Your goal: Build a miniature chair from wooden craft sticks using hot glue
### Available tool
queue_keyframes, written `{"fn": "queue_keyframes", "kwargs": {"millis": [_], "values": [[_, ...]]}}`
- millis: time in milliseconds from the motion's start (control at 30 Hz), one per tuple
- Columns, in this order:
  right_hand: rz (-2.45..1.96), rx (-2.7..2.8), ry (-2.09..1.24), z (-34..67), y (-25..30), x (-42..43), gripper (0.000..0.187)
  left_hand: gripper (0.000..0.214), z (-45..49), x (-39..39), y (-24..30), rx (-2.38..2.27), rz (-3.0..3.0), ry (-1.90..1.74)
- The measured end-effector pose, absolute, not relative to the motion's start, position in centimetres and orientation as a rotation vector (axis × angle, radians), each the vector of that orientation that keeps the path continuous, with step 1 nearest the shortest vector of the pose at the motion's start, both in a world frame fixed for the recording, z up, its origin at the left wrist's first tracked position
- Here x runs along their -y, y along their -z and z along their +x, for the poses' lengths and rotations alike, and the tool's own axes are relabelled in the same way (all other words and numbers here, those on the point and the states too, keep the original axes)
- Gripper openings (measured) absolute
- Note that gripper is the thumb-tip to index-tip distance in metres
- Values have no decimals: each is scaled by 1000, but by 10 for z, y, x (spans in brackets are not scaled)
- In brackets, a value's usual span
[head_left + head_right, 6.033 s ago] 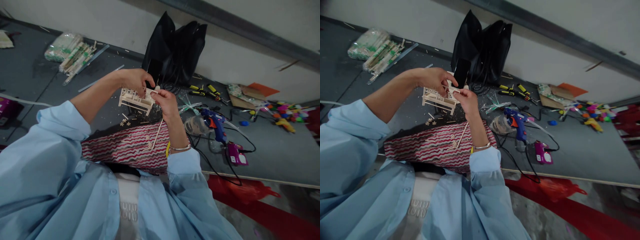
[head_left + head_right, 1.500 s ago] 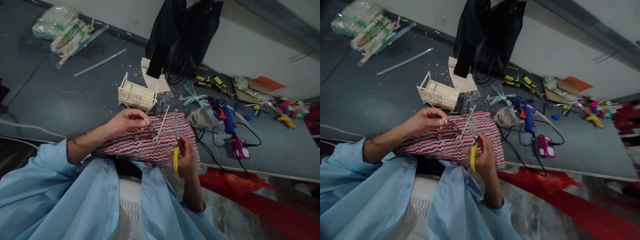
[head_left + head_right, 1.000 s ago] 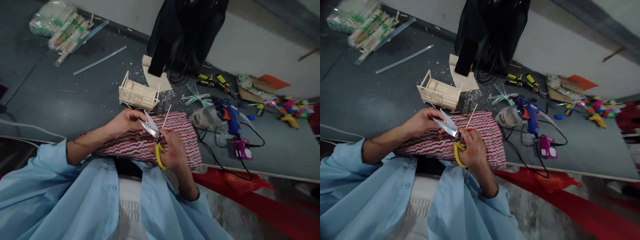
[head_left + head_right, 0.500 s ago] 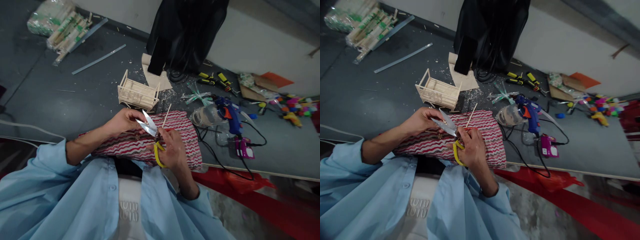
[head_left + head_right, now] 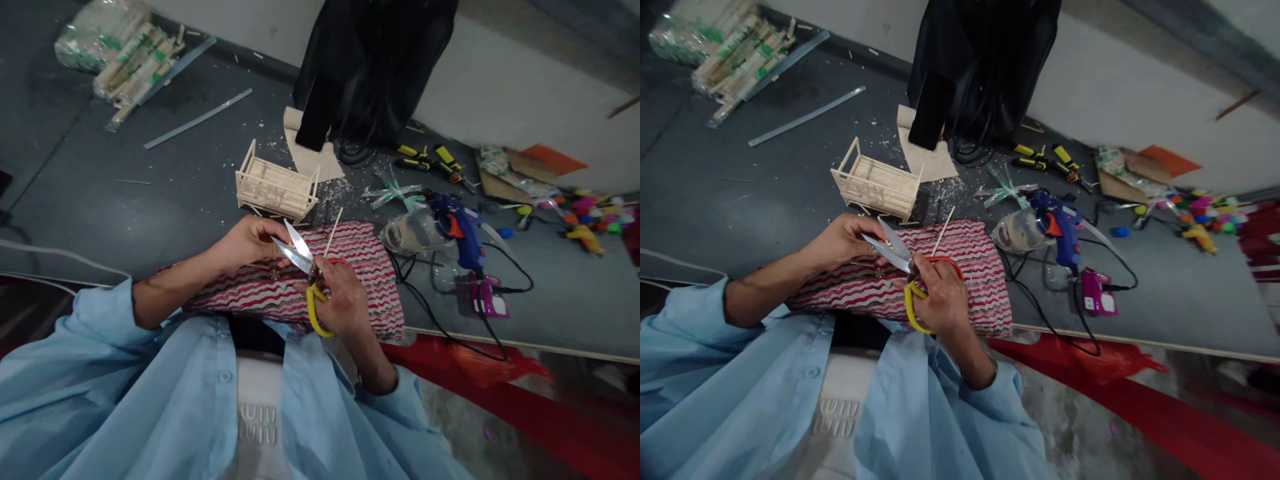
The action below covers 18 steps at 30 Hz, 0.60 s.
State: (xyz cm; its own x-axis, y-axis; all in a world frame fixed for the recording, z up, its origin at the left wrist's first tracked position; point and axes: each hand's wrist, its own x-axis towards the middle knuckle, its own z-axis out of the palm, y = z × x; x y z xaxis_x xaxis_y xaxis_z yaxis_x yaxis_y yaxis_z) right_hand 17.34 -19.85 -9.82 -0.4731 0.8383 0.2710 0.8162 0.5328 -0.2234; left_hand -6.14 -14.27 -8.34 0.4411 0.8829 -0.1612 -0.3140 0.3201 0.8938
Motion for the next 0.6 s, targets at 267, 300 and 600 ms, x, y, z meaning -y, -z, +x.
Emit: {"fn": "queue_keyframes", "kwargs": {"millis": [267,300,600], "values": [[-1360,2422,-85,175,101,201,46,42,-62,143,87,-700,916,-900],[-1357,2419,-99,175,101,201,45,41,-62,143,87,-700,921,-900],[-1378,2433,-27,172,91,200,46,40,-62,142,86,-712,940,-913]]}}
